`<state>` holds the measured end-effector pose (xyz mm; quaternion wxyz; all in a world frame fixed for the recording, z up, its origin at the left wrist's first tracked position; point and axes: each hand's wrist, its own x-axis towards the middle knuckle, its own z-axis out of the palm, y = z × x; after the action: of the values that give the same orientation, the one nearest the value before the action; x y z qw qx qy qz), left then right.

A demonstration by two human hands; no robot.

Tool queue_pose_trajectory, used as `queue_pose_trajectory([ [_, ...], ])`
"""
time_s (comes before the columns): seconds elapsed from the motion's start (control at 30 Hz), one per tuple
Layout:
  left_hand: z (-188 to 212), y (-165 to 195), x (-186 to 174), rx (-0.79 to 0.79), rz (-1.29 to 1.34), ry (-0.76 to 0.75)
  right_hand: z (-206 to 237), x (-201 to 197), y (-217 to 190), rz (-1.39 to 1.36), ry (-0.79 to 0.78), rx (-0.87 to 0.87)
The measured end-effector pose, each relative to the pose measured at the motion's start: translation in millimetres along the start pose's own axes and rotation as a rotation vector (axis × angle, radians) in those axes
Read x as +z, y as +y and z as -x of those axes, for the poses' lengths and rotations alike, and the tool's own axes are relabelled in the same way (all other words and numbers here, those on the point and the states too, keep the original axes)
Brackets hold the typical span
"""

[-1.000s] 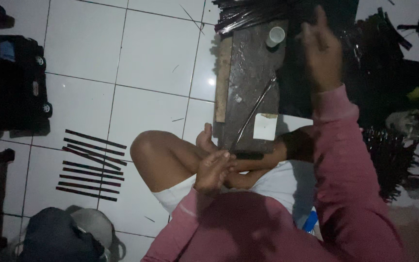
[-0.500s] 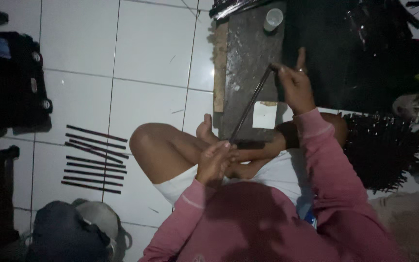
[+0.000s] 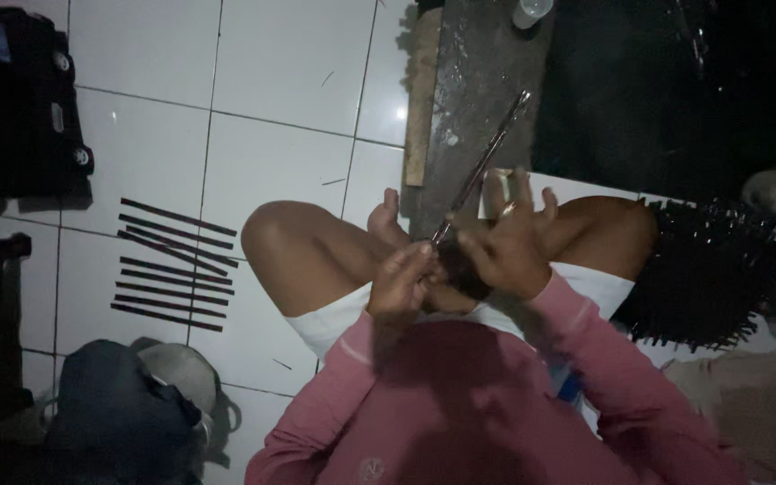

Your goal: The person sits on the floor and repeatedly picks up thin metal rods, applies a white substance from a small container using a tool, and places the rods on the floor. The person handles the rods one at a time in a repetitive cycle.

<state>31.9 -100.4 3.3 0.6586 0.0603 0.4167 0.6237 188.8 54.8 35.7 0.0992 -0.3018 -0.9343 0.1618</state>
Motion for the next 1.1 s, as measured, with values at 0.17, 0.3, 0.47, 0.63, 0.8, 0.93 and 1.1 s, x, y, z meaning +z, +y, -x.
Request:
queue_pose_trajectory([
  [0.17,0.9,-2.6,5.1,-0.058,-0.105,0.172,-5.9,-4.9,1.8,-0.035,-0.004,-0.039],
  [0.3,-2.6,-9.1,-1.9,-0.054,-0.135,0.127,-1.4,-0.9,-3.9,-0.072,-0.04,0.063],
  [0.47,-7.7,-23.5,-10.7,-0.133,0.093,0.149,16.7,5.5,-19.7,-0.037,-0.063,-0.116],
  [0.63,-11.0,-30.0,-11.9,-0.05,0.234,0.056,15.9,5.9,-10.6,0.022,-0.03,-0.108],
  [0.8,-6.9,-18.3,-2.8,-0.087,0.323,0.115,25.0,13.2,-20.6,0.037,-0.012,-0.16],
  [0.93,-2.0,-9.5,9.3,-0.009,0.179,0.146,23.6,15.7,-17.1,-0.023,0.001,-0.124],
  [1.1,-8.4,-12.4,6.5,-0.076,-0.048,0.289,3.7,12.1,11.8,0.053,0.0,-0.058],
])
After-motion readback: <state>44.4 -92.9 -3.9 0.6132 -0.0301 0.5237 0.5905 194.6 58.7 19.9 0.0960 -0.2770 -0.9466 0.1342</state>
